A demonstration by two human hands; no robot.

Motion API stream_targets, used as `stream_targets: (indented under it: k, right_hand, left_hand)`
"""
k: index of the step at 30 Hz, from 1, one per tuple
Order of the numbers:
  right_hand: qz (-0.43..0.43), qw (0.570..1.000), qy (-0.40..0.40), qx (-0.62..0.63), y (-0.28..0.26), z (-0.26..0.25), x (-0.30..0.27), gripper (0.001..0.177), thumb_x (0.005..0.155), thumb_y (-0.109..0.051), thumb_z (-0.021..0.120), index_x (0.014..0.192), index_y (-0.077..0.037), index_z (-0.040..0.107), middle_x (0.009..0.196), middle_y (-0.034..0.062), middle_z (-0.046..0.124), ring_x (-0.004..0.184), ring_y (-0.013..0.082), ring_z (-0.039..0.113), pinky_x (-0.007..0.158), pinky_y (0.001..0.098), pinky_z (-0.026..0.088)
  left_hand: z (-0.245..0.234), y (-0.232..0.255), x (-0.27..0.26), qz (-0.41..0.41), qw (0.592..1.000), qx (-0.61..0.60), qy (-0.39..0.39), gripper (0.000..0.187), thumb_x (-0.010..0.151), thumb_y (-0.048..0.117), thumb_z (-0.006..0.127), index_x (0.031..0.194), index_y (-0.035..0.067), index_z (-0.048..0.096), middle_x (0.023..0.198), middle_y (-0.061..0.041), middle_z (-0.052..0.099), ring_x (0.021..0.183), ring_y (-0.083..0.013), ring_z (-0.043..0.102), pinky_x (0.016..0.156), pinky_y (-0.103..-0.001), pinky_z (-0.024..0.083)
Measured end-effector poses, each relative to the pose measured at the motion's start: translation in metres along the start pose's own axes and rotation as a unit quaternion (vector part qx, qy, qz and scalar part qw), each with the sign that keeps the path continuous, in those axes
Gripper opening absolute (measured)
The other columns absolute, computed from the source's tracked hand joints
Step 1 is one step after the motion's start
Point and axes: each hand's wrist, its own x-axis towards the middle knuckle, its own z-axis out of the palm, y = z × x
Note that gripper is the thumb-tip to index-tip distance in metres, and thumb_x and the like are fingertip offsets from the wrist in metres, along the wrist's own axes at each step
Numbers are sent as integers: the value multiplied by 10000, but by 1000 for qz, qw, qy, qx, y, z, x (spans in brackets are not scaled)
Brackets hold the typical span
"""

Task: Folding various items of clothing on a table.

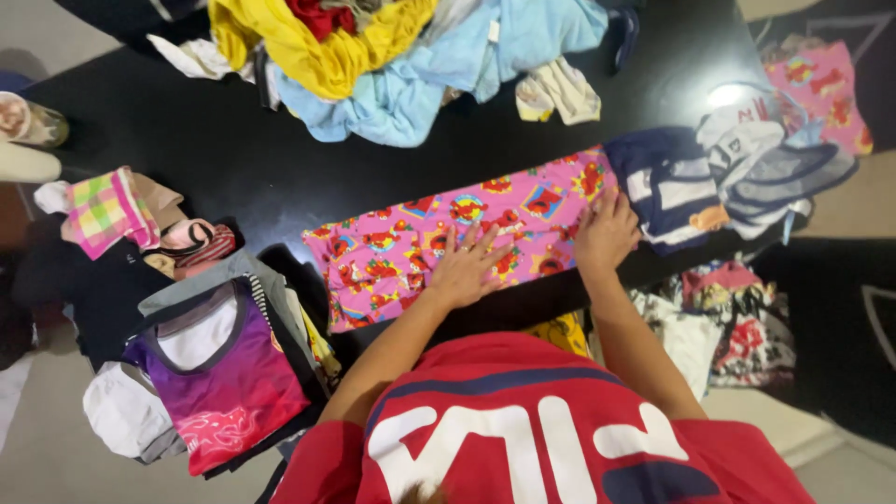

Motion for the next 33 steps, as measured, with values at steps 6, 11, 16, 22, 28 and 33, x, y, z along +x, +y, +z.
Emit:
stream_targets:
  k: [6, 11, 16, 22, 28, 33]
  right_hand:
    - [29, 998, -28, -42, -9, -8, 9, 691, 913, -374, 762, 1492, -91, 513, 1425, 147, 559, 1174, 383, 546, 962, 587, 386]
    - [95, 989, -101, -45, -10, -22, 21, 716, 879, -437, 797, 1432, -75, 523, 1265, 172, 633, 1110, 392, 598, 970, 607, 372]
    - [157, 974, -152, 59, 6, -12, 38, 512, 868, -441, 819, 1142, -38, 662, 981, 159, 731, 922, 376, 692, 887, 572, 456]
    - [131, 920, -135, 345, -19, -23, 37, 271, 886, -223, 761, 1068, -23, 733, 925, 151, 768, 838, 282, 729, 753, 388, 550]
    - [-55, 943, -128, 302, -101, -65, -13, 384, 909, -78, 702, 1291, -37, 716, 1024, 181, 756, 878, 302, 750, 789, 397, 575]
    - [-160, 917, -281, 233, -135, -90, -50, 556, 867, -184, 780, 1398, -100, 638, 1009, 181, 734, 830, 359, 718, 711, 462, 560]
  left_hand:
    - [-5, -1, 4, -4, 1000, -7, -12, 810, 889, 586, 645, 1588, 340, 318, 1695, -86, 192, 1546, -410, 163, 1182, -742, 67]
    - [1, -5, 4, -9, 1000, -10, -15, 803, 900, 583, 645, 1593, 345, 316, 1699, -73, 184, 1555, -396, 154, 1194, -737, 66]
    - [-4, -5, 5, -8, 1000, -12, -4, 806, 898, 573, 648, 1591, 343, 307, 1699, -72, 170, 1556, -394, 138, 1187, -734, 61]
    - [-1, -8, 5, -26, 998, -54, -5, 744, 897, 477, 654, 1564, 289, 382, 1691, -99, 192, 1551, -385, 142, 1197, -704, 44]
    - [57, -22, -25, -48, 961, -181, 205, 336, 901, 192, 678, 1223, 99, 678, 1377, -103, 596, 1316, -317, 543, 1126, -506, 401]
    - [35, -21, -64, -152, 912, -207, 321, 152, 908, 85, 699, 1059, 102, 712, 1072, -90, 649, 1025, -315, 650, 892, -449, 525]
